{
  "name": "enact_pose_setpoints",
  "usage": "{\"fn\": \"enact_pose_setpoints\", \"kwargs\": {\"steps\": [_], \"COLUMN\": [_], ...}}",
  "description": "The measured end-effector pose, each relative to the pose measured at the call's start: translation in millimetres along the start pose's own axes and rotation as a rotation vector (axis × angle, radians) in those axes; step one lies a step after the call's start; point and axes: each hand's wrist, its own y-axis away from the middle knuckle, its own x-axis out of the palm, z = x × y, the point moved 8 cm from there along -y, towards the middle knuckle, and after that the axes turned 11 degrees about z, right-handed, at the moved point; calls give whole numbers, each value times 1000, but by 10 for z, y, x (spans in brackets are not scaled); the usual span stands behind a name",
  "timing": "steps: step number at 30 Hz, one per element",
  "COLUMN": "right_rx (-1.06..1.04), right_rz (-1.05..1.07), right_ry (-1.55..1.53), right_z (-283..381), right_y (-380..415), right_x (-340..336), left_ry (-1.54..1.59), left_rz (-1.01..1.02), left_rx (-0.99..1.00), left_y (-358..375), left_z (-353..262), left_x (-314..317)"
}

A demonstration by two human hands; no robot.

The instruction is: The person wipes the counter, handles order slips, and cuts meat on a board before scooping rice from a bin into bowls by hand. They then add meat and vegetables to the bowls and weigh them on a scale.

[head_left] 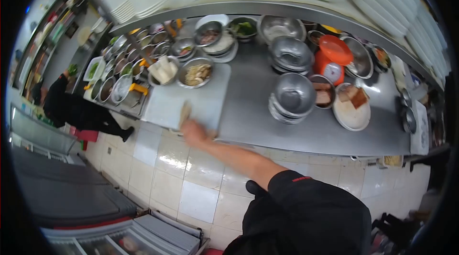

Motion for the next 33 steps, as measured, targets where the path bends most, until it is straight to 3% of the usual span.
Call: {"fn": "enact_pose_setpoints", "kwargs": {"steps": [1, 2, 3, 5, 7, 9, 12, 14, 20, 22, 24, 30, 31, 32, 33], "right_rx": [-97, 92, 162, -35, 104, 382, 668, 811, 1070, 1090, 998, 898, 840, 817, 853], "right_rz": [87, 228, 324, 241, 171, 158, 62, -260, -798, -917, -1064, -1101, -1139, -1109, -988], "right_ry": [-29, -295, -372, -398, -534, -704, -571, -702, -543, -554, -351, -278, -147, -129, -43], "right_z": [235, 493, 581, 643, 384, -25, -768, -985, -1101, -1057, -1108, -1755, -1779, -1796, -1810], "right_y": [223, 531, 765, 1274, 1929, 2652, 3660, 4350, 5986, 6253, 6476, 6410, 6324, 6236, 6101], "right_x": [198, -46, -54, -217, -551, -971, -1698, -2375, -4098, -4471, -4842, -5378, -5460, -5494, -5517], "left_ry": [-8, -4, -2, 9, 22, 27, 11, -29, -255, -316, -366, -455, -480, -308, -135], "left_rz": [27, 42, 50, 59, 81, 105, 132, 156, 284, 311, 320, 254, 229, 272, 299], "left_rx": [9, 11, 20, 40, 69, 101, 151, 185, 286, 305, 319, 386, 371, 296, 219], "left_y": [-40, -91, -145, -263, -361, -471, -635, -761, -1196, -1302, -1387, -1906, -2061, -1840, -997], "left_z": [-76, -145, -232, -427, -629, -910, -1359, -1646, -2537, -2739, -2886, -2983, -3010, -3137, -3871], "left_x": [-33, -71, -85, -104, -65, 7, 38, 41, 133, 224, 329, 578, 605, 532, 323]}}
